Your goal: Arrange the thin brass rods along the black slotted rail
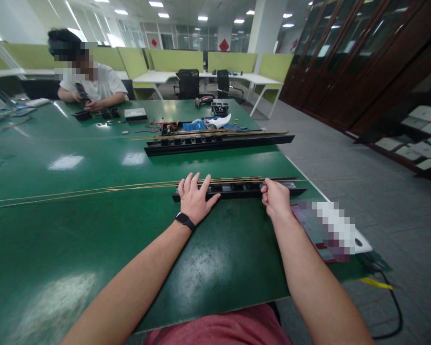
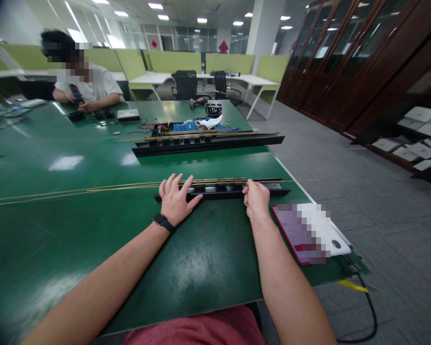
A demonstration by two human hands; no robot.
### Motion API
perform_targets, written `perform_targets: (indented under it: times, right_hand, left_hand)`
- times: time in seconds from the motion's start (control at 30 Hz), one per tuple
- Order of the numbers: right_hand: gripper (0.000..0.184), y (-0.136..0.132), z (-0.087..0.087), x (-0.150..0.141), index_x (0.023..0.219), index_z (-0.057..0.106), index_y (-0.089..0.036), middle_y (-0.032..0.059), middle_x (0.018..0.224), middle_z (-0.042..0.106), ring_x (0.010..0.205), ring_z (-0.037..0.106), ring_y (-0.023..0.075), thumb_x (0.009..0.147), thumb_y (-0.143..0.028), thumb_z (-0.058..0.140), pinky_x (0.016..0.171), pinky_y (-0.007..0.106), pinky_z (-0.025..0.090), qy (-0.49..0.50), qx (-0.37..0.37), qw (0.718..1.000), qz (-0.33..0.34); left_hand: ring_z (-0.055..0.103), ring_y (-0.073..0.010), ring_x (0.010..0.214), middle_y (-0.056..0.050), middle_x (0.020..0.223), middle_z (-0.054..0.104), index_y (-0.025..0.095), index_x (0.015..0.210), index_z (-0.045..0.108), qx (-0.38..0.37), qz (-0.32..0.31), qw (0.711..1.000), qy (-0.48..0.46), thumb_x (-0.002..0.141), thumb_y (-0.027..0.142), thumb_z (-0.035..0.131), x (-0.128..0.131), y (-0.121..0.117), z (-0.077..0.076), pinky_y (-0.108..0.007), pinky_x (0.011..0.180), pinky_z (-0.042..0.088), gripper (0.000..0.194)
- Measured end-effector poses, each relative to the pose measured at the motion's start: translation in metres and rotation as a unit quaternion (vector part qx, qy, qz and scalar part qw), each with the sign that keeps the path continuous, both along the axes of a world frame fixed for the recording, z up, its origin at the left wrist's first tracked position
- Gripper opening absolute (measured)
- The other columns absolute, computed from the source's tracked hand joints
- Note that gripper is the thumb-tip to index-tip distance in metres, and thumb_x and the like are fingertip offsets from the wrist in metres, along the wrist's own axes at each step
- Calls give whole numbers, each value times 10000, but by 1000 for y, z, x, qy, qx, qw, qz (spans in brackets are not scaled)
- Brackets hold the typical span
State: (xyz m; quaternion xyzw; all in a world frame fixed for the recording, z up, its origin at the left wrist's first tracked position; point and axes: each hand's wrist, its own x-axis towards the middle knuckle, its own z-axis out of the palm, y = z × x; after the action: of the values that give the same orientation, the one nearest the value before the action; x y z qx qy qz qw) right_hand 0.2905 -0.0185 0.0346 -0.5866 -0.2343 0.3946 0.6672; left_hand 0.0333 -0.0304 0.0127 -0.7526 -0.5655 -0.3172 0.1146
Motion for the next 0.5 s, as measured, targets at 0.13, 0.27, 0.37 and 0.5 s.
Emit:
perform_targets:
  times: [0.13,0.27,0.37,0.5]
  right_hand:
    - [169,0,0,0,740,563,-187,-29,526,568,282,359,58,832,-266,680,261,167,175,-3,-2,1000,3]
    - [214,-1,-1,-1,744,548,-196,-23,539,583,286,362,58,823,-303,716,264,165,180,-9,-6,1000,21]
    - [235,-2,-2,-1,743,539,-197,-27,538,578,286,359,53,817,-311,730,267,161,180,-8,-5,1000,29]
    - [245,-1,-1,-1,730,533,-197,-30,537,572,287,360,53,816,-306,735,265,160,177,-4,-3,1000,24]
  left_hand:
    - [376,-386,1465,-179,1486,519,264,1453,574,-2,2,1000,2,908,626,605,0,0,0,-584,1231,203,654]
    - [370,-387,1469,-174,1496,513,268,1449,579,-5,3,1000,-4,907,616,611,1,-1,1,-587,1234,196,645]
    - [367,-392,1468,-173,1502,512,270,1452,576,-8,0,1000,-5,902,606,623,1,-1,2,-594,1231,197,646]
    - [367,-389,1470,-178,1501,509,263,1454,575,-8,1,1000,-1,908,607,612,1,-1,2,-589,1233,197,646]
